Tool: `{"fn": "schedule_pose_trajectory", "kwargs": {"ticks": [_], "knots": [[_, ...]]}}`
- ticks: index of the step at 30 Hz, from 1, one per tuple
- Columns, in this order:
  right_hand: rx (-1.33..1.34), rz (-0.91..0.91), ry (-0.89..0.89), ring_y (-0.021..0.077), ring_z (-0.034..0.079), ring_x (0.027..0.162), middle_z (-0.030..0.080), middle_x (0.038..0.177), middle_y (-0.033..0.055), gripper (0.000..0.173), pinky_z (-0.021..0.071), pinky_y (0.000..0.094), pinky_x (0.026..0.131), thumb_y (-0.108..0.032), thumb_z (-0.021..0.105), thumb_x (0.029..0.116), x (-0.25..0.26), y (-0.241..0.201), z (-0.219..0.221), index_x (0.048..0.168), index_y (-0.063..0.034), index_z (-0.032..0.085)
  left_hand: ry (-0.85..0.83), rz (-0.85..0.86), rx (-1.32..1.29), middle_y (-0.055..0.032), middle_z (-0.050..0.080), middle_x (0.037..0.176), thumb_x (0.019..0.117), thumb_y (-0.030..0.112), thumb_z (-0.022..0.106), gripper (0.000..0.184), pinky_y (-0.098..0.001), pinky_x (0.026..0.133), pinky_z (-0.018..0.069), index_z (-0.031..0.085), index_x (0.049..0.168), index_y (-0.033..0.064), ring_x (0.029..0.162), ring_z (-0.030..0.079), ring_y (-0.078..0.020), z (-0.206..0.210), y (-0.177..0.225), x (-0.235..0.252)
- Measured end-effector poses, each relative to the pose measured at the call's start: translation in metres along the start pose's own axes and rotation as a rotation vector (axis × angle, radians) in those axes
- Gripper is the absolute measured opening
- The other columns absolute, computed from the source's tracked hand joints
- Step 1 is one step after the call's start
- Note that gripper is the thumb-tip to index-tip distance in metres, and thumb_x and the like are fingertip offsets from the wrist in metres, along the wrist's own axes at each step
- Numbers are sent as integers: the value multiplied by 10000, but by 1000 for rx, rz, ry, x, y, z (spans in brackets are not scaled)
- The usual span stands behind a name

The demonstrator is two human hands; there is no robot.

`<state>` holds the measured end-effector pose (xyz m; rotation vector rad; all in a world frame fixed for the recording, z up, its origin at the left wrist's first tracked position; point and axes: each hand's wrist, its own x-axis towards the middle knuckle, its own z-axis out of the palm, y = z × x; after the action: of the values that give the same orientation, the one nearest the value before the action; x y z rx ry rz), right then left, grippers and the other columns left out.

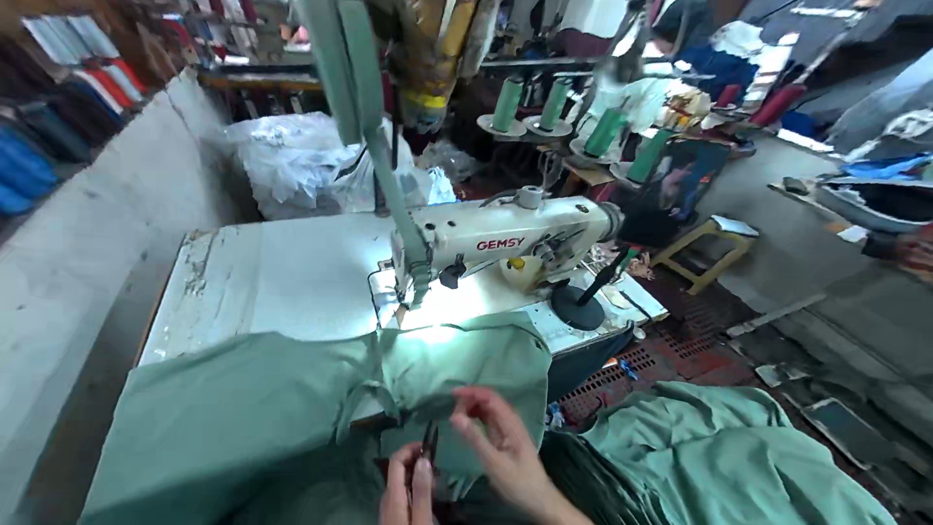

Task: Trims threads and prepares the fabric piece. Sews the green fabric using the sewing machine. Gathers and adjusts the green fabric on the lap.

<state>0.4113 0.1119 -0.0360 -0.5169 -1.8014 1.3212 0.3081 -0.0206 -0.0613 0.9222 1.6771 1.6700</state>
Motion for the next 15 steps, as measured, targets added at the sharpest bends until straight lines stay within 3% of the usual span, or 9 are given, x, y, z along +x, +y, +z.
{"fn": "schedule_pose_trajectory", "kwargs": {"ticks": [3,7,11,15], "knots": [[308,-22,-37,100,689,912,716,978,-12,396,590,300,874,-149,671,1002,7,-20,-15,1387,-182,585,71,208,137,-5,639,944,1105,335,434,407,-179,720,549,547,1328,13,798,616,0,-21,19,1],[448,-127,-194,119,681,974,711,1028,4,457,561,301,917,-181,650,1014,9,-43,-21,1453,-210,527,112,424,219,41,617,1003,1060,409,531,374,-90,691,488,547,1344,165,813,579,59,-22,51,-4],[400,-183,-249,103,677,1003,712,1064,-17,475,555,275,922,-221,647,1010,5,-57,-22,1463,-224,502,130,554,271,-14,620,1017,1024,383,615,347,-99,704,512,606,1262,131,853,614,13,-15,69,-7],[387,-183,-260,88,676,1009,711,1092,-19,472,560,248,917,-189,654,1008,3,-63,-24,1457,-220,514,171,654,357,-22,651,1054,989,381,676,345,-169,795,558,657,1242,147,942,650,-51,-11,71,-6]]}}
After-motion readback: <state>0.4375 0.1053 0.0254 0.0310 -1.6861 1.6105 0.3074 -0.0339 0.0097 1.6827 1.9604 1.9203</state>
